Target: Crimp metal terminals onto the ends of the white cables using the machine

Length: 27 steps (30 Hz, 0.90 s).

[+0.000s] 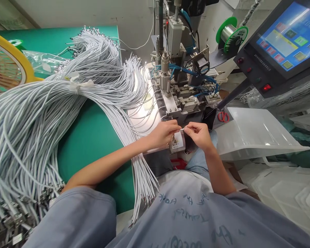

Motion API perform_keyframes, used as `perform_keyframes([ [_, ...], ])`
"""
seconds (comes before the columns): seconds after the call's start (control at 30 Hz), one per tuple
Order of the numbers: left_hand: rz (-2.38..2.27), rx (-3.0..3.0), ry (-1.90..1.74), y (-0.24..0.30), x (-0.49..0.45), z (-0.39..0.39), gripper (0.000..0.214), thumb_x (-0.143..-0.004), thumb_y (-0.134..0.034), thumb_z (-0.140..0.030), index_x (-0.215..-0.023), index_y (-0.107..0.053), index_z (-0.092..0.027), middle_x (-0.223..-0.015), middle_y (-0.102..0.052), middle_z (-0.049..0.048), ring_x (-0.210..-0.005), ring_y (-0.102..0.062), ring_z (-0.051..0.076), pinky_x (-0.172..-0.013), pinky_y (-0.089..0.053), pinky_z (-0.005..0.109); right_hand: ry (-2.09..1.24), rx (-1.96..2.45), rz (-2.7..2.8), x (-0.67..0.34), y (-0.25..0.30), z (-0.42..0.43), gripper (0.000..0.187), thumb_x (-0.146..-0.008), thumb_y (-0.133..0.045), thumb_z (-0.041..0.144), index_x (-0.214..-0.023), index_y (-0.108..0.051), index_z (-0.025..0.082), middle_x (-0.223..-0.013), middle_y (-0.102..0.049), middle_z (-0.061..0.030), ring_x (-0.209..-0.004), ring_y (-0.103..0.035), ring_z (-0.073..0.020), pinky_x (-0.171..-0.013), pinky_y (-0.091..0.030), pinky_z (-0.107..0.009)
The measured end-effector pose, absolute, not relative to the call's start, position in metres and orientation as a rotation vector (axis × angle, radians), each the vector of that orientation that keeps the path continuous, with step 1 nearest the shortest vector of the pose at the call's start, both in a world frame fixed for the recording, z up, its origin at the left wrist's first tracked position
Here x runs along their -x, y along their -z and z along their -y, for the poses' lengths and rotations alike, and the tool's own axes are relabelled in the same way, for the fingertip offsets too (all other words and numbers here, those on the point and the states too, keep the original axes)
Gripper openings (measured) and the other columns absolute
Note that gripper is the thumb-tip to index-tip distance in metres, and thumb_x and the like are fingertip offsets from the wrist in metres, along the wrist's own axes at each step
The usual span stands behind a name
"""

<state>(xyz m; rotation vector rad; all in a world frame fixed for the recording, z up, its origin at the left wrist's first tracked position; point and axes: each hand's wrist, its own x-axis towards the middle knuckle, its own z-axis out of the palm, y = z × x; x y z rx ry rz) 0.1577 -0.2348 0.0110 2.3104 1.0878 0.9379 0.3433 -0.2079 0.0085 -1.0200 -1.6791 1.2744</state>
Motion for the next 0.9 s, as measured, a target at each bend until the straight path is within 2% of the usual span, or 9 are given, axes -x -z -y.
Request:
perform_keyframes([
  [0.1, -1.101, -2.286, -0.971, -0.010, -0.160, 0.235, 0.027, -0.086, -0.040, -0.008, -0.085, -0.066, -0.014, -0.068, -0.052, 0.0018, -0.061, -0.049, 0.010, -0.055, -0.036, 0.020, -1.222, 1.025, 1.608, -0.337, -0.004, 0.212, 0.018, -0.072, -0.065, 0.028, -0.058, -0.062, 0.017, -0.051, -0.039, 0.0044, -0.049, -0.032, -0.0078, -0.047, -0.027, -0.025],
  [0.27, -1.137, -2.238, -1.058, -0.009, -0.163, 0.236, 0.021, -0.088, -0.046, -0.015, -0.078, -0.064, -0.014, -0.065, -0.050, 0.0007, -0.058, -0.046, 0.009, -0.053, -0.035, 0.020, -1.132, 1.068, 1.383, -0.321, 0.005, 0.222, 0.018, -0.074, -0.062, 0.032, -0.065, -0.067, 0.018, -0.055, -0.047, 0.0021, -0.053, -0.040, -0.0099, -0.049, -0.031, -0.025],
  [0.4, -1.111, -2.313, -0.992, -0.012, -0.159, 0.234, 0.024, -0.088, -0.040, -0.012, -0.082, -0.064, -0.014, -0.067, -0.050, 0.0014, -0.061, -0.047, 0.009, -0.053, -0.035, 0.020, -1.211, 1.051, 1.519, -0.329, -0.001, 0.216, 0.020, -0.074, -0.062, 0.034, -0.063, -0.065, 0.017, -0.057, -0.052, 0.0005, -0.056, -0.044, -0.0113, -0.051, -0.035, -0.026],
  [0.5, -1.116, -2.368, -0.902, -0.012, -0.157, 0.233, 0.026, -0.088, -0.038, -0.011, -0.083, -0.064, -0.014, -0.069, -0.049, 0.0017, -0.061, -0.047, 0.010, -0.053, -0.034, 0.020, -1.271, 1.027, 1.631, -0.336, -0.005, 0.209, 0.021, -0.072, -0.063, 0.033, -0.059, -0.062, 0.017, -0.054, -0.050, 0.0014, -0.053, -0.041, -0.0103, -0.050, -0.034, -0.025],
  [0.63, -1.167, -2.328, -0.988, -0.011, -0.160, 0.234, 0.024, -0.088, -0.042, -0.013, -0.077, -0.063, -0.014, -0.066, -0.050, 0.0014, -0.059, -0.047, 0.009, -0.052, -0.034, 0.021, -1.207, 1.035, 1.518, -0.330, 0.000, 0.213, 0.019, -0.074, -0.062, 0.031, -0.061, -0.063, 0.017, -0.054, -0.046, 0.0024, -0.050, -0.037, -0.0091, -0.048, -0.031, -0.025],
  [0.77, -1.188, -2.345, -1.032, -0.013, -0.164, 0.238, 0.022, -0.089, -0.045, -0.017, -0.076, -0.063, -0.014, -0.064, -0.049, 0.0004, -0.058, -0.047, 0.009, -0.052, -0.035, 0.020, -0.929, 1.060, 1.524, -0.319, 0.005, 0.224, 0.018, -0.080, -0.058, 0.027, -0.067, -0.066, 0.017, -0.054, -0.040, 0.0034, -0.051, -0.036, -0.0096, -0.048, -0.030, -0.025],
  [0.9, -1.310, -2.571, -0.947, -0.012, -0.163, 0.240, 0.026, -0.091, -0.042, -0.016, -0.071, -0.059, -0.014, -0.063, -0.046, -0.0002, -0.054, -0.043, 0.009, -0.049, -0.033, 0.021, -0.509, 1.085, 1.709, -0.316, 0.002, 0.231, 0.024, -0.084, -0.053, 0.022, -0.063, -0.062, 0.017, -0.050, -0.032, 0.0051, -0.048, -0.031, -0.0092, -0.050, -0.028, -0.027],
])
